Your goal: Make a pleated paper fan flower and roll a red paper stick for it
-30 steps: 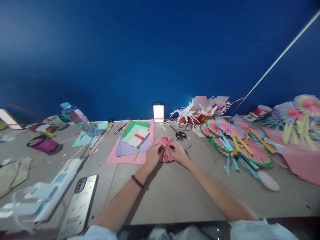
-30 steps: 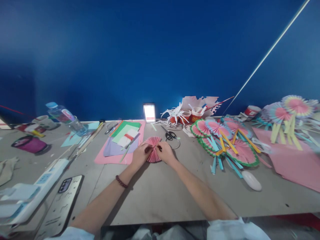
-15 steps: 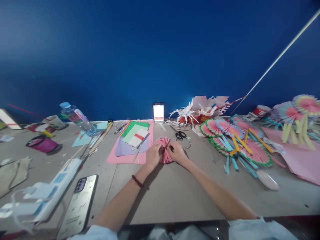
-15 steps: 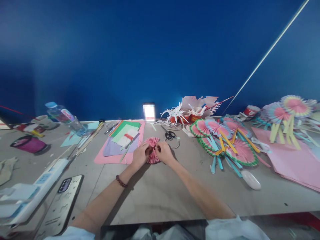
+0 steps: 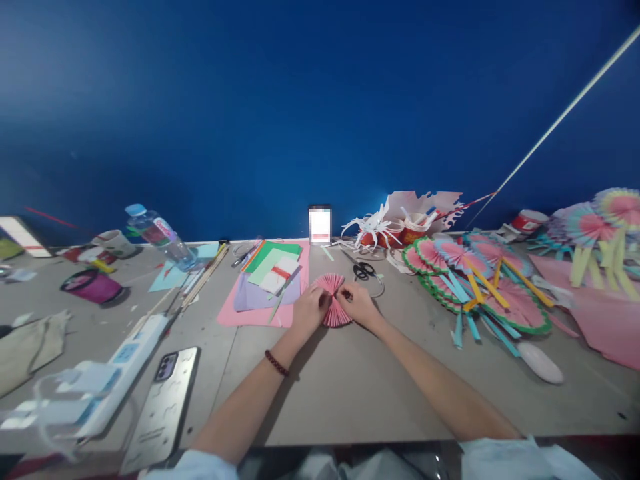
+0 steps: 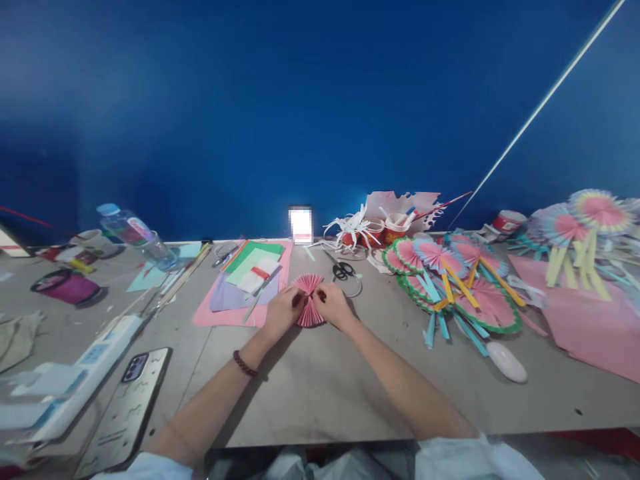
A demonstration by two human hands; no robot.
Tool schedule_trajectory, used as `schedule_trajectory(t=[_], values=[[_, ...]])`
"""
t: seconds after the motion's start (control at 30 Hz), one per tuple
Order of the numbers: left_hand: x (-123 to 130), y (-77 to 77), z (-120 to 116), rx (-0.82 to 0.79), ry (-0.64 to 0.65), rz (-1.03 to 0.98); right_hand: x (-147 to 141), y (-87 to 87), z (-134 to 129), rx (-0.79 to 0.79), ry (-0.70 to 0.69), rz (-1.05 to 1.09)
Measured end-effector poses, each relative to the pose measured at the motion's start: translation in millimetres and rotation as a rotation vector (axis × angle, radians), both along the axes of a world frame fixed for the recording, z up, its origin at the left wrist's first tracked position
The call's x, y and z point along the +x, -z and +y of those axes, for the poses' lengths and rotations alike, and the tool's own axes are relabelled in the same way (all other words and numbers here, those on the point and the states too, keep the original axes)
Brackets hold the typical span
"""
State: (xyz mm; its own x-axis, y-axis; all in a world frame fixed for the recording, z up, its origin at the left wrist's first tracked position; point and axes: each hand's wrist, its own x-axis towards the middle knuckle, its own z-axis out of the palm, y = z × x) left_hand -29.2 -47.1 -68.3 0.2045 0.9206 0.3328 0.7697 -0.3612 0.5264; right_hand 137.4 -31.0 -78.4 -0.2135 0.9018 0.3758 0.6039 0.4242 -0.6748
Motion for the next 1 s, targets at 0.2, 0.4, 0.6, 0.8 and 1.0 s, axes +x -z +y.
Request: schedule_trajectory(t=[0.2,0.4,0.6,0.8,1.0], values=[[1.3,-5.1,-2.5,-0.058,-0.01,-0.01,1.3,-5.4,-0.4,-0.081,-0.042,0.095],[2.5,-8.2,-4.8,-0.083,-0.015,-0.056,2.3,-2.0,1.1,-0.094,-0.002,0.16],[-2.9,-8.7,0.4,-0.167,0.006,-0.162,2.2,-3.6,-0.2,-0.07,0.01,0.167],[-5.1,-6.3,3.4,-0.156,-0.014,-0.192,0.3,-4.3,-0.7,-0.032,0.01,0.168],[-6.3,-2.5,5.0,-0.079,-0.011,-0.22,-0.2,-2.4,0.3,-0.019,-0.008,0.145]])
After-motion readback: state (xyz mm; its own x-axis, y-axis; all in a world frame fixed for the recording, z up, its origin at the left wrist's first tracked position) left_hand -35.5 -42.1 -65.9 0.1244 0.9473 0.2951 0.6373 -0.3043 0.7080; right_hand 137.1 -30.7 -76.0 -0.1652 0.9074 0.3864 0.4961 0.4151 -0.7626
